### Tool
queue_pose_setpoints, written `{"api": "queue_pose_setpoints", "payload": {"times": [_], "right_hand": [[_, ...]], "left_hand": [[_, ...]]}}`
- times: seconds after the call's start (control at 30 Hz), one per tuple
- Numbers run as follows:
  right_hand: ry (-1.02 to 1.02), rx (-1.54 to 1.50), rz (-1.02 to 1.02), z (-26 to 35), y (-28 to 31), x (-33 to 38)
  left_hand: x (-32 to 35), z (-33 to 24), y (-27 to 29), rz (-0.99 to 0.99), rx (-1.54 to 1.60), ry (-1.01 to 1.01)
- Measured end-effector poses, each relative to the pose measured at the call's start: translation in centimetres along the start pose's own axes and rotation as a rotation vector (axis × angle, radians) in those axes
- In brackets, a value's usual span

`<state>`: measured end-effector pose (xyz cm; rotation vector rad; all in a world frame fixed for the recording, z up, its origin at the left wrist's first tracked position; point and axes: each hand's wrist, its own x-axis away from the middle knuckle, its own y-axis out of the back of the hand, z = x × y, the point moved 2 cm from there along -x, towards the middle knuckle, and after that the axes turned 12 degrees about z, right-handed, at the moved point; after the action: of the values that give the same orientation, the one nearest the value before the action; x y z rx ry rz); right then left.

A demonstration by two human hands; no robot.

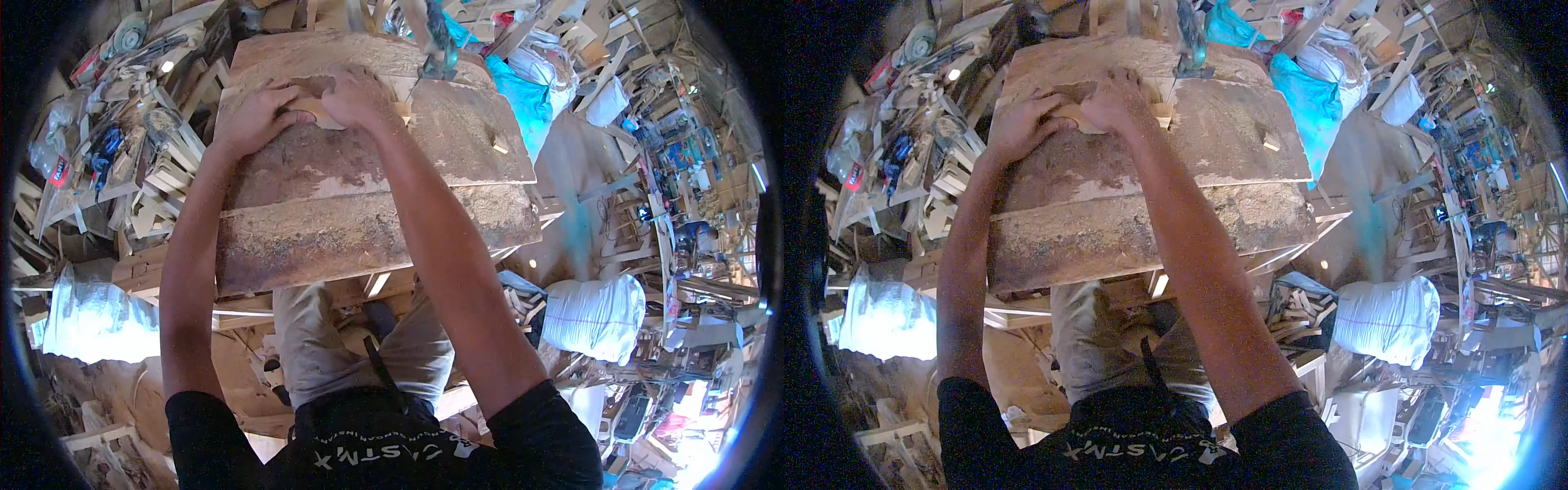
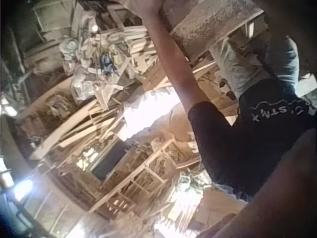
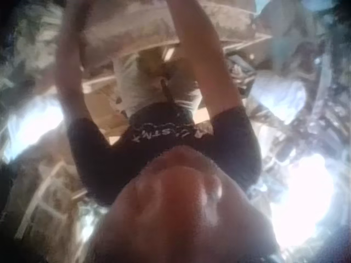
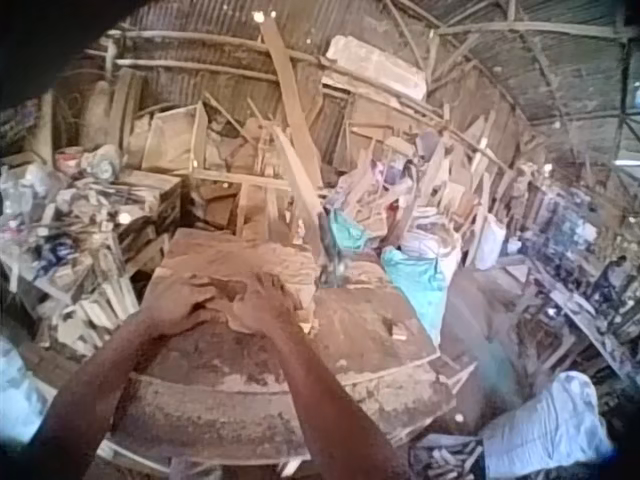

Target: The person cuts a curved shape into a piece of wood using a scroll saw, guiding the wood with their hands and placing finished pieces into a wooden crate.

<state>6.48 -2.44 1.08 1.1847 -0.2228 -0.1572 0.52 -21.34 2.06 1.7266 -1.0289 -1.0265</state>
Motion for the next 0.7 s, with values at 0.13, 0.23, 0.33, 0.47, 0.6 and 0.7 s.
{"api": "queue_pose_setpoints", "payload": {"times": [0.13, 0.23, 0.33, 0.47, 0.6, 0.7], "right_hand": [[-0.01, 0.072, -0.017, 0.7, 0.2, 0.2], [0.028, -0.012, 0.022, 0.1, 0.3, -0.3], [-0.026, 0.036, 0.017, 0.3, 0.4, -0.1], [0.009, -0.046, 0.048, 0.0, 0.5, -0.6], [-0.006, -0.01, 0.044, -0.2, 0.5, -0.7], [-0.008, 0.016, 0.067, 0.9, 1.2, 0.3]], "left_hand": [[0.1, 0.3, 0.0, 0.04, -0.017, 0.034], [-0.1, 0.8, -0.2, 0.022, 0.014, 0.001], [0.0, 0.6, -0.3, 0.018, 0.025, 0.023], [0.0, 0.7, -0.1, 0.052, 0.016, 0.039], [-0.2, 0.0, 0.0, 0.032, -0.024, 0.078], [0.2, -0.4, 0.3, 0.043, 0.001, 0.113]]}}
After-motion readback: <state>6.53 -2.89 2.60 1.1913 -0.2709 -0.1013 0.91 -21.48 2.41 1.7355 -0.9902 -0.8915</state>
